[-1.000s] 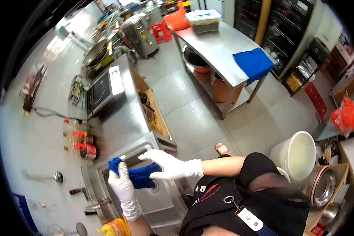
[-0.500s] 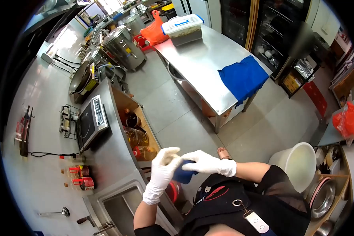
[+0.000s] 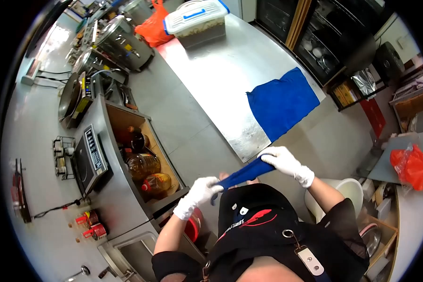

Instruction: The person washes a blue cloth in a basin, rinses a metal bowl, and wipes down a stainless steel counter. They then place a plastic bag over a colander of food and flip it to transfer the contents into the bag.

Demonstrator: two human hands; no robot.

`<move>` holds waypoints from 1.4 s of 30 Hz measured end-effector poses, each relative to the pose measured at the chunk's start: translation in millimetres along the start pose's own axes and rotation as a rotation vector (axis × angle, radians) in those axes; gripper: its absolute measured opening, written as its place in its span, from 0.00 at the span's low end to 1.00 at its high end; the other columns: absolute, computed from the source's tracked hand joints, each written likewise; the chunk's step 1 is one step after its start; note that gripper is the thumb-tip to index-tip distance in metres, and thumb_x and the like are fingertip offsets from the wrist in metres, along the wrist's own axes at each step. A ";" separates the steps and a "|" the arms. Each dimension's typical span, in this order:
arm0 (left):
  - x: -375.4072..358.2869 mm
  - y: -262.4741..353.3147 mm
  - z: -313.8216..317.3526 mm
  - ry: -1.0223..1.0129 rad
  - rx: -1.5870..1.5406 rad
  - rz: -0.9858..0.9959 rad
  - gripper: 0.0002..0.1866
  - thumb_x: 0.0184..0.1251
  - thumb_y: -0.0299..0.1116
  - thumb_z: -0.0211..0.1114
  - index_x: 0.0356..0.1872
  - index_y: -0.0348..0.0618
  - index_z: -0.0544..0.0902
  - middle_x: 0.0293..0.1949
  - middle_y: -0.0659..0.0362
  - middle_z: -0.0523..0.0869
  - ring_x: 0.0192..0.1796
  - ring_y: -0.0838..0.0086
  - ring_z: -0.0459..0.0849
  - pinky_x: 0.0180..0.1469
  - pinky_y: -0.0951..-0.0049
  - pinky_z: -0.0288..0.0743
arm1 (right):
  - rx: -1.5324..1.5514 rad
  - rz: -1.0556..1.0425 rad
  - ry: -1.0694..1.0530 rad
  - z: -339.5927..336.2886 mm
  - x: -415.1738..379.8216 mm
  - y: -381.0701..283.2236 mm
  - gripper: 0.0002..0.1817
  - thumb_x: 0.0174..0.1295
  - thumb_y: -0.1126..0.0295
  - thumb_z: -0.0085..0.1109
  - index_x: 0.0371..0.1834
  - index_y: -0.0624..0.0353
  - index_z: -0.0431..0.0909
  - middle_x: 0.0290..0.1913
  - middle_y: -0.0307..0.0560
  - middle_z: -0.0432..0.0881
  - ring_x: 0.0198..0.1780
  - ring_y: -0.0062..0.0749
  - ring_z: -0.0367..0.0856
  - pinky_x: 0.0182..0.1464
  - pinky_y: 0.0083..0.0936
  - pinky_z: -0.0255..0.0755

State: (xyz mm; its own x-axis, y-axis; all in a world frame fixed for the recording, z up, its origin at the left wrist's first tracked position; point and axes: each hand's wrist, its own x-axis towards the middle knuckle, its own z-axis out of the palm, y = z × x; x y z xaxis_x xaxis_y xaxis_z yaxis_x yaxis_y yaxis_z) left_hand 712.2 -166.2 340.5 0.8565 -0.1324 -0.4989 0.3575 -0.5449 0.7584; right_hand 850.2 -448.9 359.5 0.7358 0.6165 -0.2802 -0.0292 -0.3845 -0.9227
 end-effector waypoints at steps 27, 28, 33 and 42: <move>305.5 103.2 18.8 0.314 0.663 0.433 0.42 0.54 0.64 0.58 0.68 0.52 0.65 0.70 0.49 0.58 0.72 0.47 0.51 0.68 0.35 0.37 | -1.255 -0.025 0.628 -132.8 247.4 86.9 0.38 0.59 0.47 0.53 0.69 0.57 0.59 0.69 0.57 0.59 0.72 0.54 0.51 0.69 0.56 0.43; 302.2 102.6 17.0 0.324 0.669 0.452 0.41 0.56 0.62 0.58 0.67 0.50 0.65 0.70 0.48 0.58 0.72 0.47 0.51 0.68 0.36 0.38 | -1.198 -0.045 0.635 -133.1 246.8 86.2 0.38 0.59 0.51 0.55 0.69 0.59 0.59 0.69 0.59 0.59 0.72 0.55 0.50 0.70 0.56 0.42; 244.9 78.6 13.0 0.697 0.473 0.374 0.33 0.60 0.51 0.61 0.64 0.45 0.69 0.65 0.46 0.65 0.69 0.50 0.58 0.69 0.42 0.44 | -0.843 -0.345 0.638 -98.3 194.5 34.9 0.32 0.57 0.72 0.56 0.67 0.68 0.59 0.70 0.64 0.56 0.72 0.57 0.50 0.71 0.53 0.40; 192.8 25.6 -37.3 0.888 0.553 -0.033 0.30 0.63 0.49 0.58 0.63 0.47 0.68 0.63 0.47 0.69 0.68 0.55 0.63 0.68 0.47 0.48 | -0.855 -0.497 0.324 -38.6 169.2 38.0 0.28 0.52 0.70 0.62 0.56 0.69 0.69 0.60 0.65 0.68 0.65 0.57 0.62 0.68 0.48 0.51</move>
State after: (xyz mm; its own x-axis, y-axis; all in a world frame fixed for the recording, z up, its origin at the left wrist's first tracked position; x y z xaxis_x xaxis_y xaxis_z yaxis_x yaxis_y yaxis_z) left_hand 900.4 -174.7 279.3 0.8951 0.4230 0.1410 0.3573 -0.8697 0.3404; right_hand 999.7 -385.6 287.3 0.6835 0.6734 0.2815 0.7235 -0.5741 -0.3834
